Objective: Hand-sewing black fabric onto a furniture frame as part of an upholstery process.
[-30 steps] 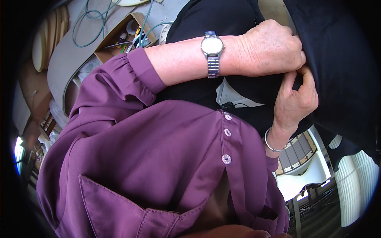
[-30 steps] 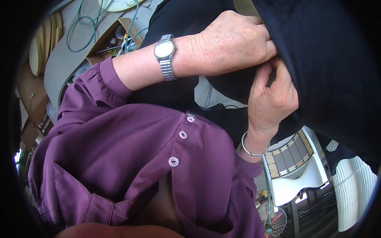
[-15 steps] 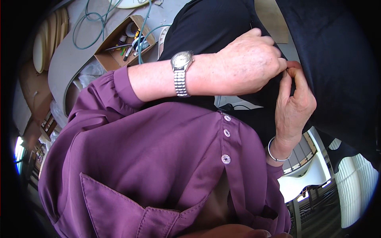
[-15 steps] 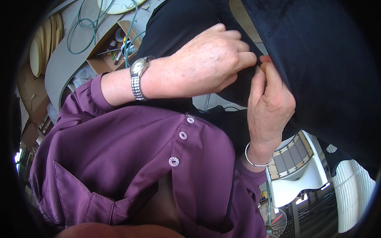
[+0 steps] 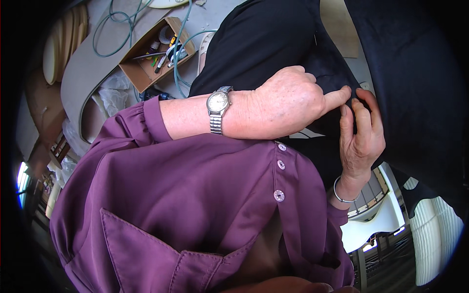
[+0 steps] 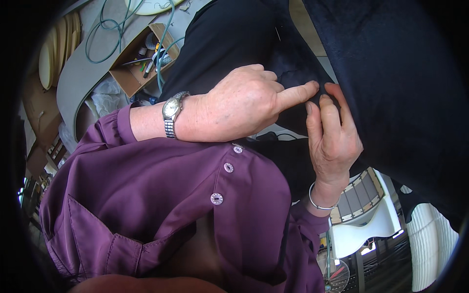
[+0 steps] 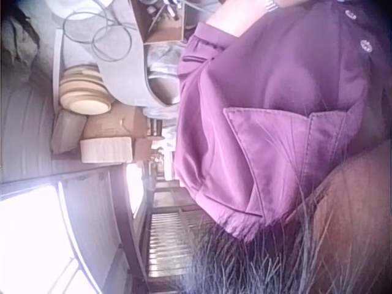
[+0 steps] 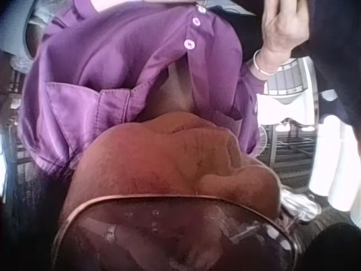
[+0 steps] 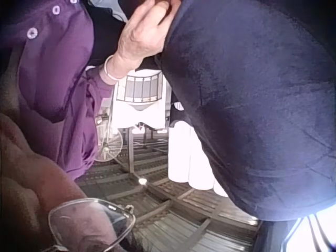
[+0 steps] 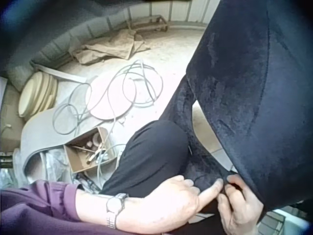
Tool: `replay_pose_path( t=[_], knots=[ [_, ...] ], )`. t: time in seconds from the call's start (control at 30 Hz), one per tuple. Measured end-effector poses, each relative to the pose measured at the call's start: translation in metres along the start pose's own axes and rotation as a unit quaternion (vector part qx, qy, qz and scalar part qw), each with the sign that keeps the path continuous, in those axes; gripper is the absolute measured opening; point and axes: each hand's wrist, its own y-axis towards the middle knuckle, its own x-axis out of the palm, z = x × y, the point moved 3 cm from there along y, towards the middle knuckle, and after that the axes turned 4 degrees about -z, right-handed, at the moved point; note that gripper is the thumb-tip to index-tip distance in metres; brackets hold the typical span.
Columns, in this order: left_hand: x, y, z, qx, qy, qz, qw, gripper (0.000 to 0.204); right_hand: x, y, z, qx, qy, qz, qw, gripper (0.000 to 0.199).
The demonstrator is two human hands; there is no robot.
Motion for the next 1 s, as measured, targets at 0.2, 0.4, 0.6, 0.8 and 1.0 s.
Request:
replay_pose_path(
  t=[0.2, 0.4, 0.6, 0.8, 1.0],
  knots=[
    [-0.021, 0.002, -0.009, 0.063, -0.065, 0.108, 0.99, 0.033, 0.0, -0.003, -0.001, 0.003, -0.042, -0.003, 0.999, 0.017],
    [-0.012, 0.024, -0.016, 0.082, -0.024, 0.081, 0.993, 0.033, 0.001, 0.0, 0.001, -0.031, -0.064, 0.027, 0.997, 0.014],
    [-0.015, 0.011, -0.021, 0.069, -0.04, 0.093, 0.993, 0.035, 0.0, 0.006, -0.007, -0.009, -0.038, -0.02, 0.999, 0.01],
    [-0.09, -0.004, -0.049, 0.021, -0.059, 0.28, 0.958, 0.02, 0.002, 0.005, -0.005, -0.043, -0.043, 0.002, 0.998, 0.012],
    [-0.084, -0.015, -0.046, 0.029, 0.109, 0.248, 0.962, 0.012, -0.004, 0.011, -0.016, -0.04, -0.024, 0.002, 0.999, 0.024]
  ],
)
